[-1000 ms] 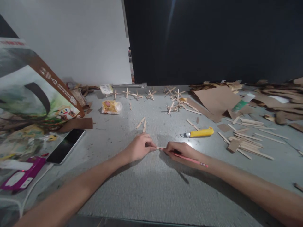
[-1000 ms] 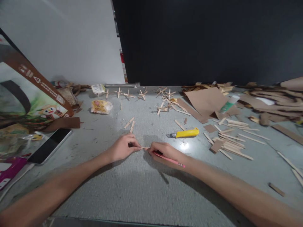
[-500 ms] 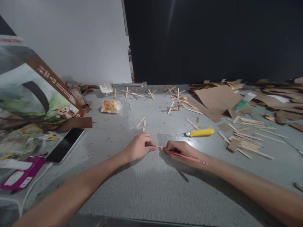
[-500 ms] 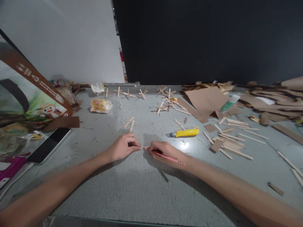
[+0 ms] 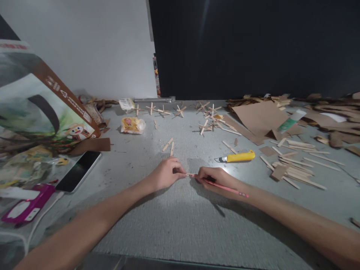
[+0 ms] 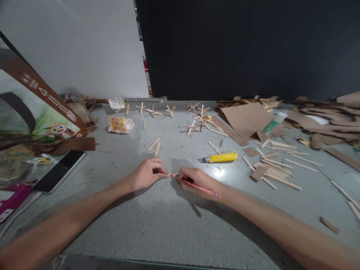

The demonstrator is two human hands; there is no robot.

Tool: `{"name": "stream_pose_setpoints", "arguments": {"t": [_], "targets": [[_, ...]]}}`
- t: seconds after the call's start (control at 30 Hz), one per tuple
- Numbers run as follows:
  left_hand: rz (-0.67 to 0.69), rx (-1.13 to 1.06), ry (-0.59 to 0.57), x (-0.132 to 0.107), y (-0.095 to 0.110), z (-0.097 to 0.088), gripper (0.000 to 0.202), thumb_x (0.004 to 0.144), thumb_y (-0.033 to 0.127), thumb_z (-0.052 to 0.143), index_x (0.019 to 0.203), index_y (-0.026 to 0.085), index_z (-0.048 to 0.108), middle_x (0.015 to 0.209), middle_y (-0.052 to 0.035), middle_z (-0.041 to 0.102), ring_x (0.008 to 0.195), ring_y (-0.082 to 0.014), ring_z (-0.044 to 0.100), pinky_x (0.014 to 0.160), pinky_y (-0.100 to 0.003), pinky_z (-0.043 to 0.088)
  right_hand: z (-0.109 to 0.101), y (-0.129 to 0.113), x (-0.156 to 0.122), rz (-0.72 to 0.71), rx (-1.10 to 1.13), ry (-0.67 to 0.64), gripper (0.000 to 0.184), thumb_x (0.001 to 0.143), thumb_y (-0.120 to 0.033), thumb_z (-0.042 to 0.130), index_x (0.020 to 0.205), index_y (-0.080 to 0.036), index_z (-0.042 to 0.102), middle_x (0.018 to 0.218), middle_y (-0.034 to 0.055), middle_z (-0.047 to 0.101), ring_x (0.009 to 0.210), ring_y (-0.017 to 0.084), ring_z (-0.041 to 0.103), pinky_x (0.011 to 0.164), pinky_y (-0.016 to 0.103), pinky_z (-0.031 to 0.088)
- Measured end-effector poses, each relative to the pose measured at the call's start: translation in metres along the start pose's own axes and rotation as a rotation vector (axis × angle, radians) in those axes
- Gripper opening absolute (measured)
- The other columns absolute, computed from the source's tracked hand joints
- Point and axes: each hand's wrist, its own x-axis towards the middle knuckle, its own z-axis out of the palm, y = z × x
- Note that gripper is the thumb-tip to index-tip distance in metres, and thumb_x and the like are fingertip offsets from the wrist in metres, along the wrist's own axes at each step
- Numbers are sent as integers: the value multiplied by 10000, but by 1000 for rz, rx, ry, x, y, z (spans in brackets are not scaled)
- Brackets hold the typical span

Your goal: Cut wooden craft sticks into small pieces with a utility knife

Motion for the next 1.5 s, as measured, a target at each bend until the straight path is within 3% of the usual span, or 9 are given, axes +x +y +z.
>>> {"name": "stream_pose_setpoints", "arguments": {"t": [0.5, 0.7, 0.9, 1.1, 1.33, 1.5], "targets": [[5, 11, 0, 0, -2, 1, 90, 861, 140, 830, 797, 202, 820, 755, -7, 644, 838, -190, 633, 799, -310, 494, -1, -1, -2, -3, -71, 7, 192, 998, -362, 572, 906, -221, 664, 782, 18, 702, 658, 137, 589, 623, 241, 479], [-1, 2, 3, -1, -1, 1, 103, 855, 123, 829, 796, 206, 824, 734, -6, 641, 842, -194, 637, 814, -310, 501, 2, 2, -2, -24, -58, 33, 232, 1002, -377, 591, 833, -226, 641, 720, -3, 662, 612, 129, 561, 592, 236, 456], [-14, 7, -1, -1, 1, -1, 93, 854, 127, 842, 796, 197, 823, 749, -3, 649, 807, -179, 628, 804, -304, 496, -5, -8, -1, -36, -65, -9, 179, 1009, -346, 556, 900, -231, 638, 810, 4, 682, 690, 136, 608, 662, 237, 491], [-16, 22, -3, 0, 0, -1, 97, 854, 119, 843, 798, 197, 827, 741, -1, 640, 810, -179, 625, 798, -302, 489, -3, -9, 1, -59, -86, -14, 225, 985, -346, 561, 796, -230, 601, 697, -14, 626, 594, 121, 522, 586, 231, 439], [46, 116, 22, -5, 4, 1, 119, 888, 106, 814, 825, 199, 775, 814, -12, 659, 906, -204, 640, 846, -325, 501, -4, -8, -4, -47, -121, 90, 146, 990, -324, 594, 958, -222, 693, 781, 13, 717, 649, 142, 632, 606, 237, 490], [57, 226, 55, -10, 11, 3, 168, 929, 156, 794, 793, 189, 700, 844, -27, 670, 982, -237, 632, 884, -358, 503, -10, -5, -6, -44, -136, 161, 151, 1015, -338, 585, 1046, -225, 681, 827, 29, 742, 670, 161, 672, 622, 256, 531]]}}
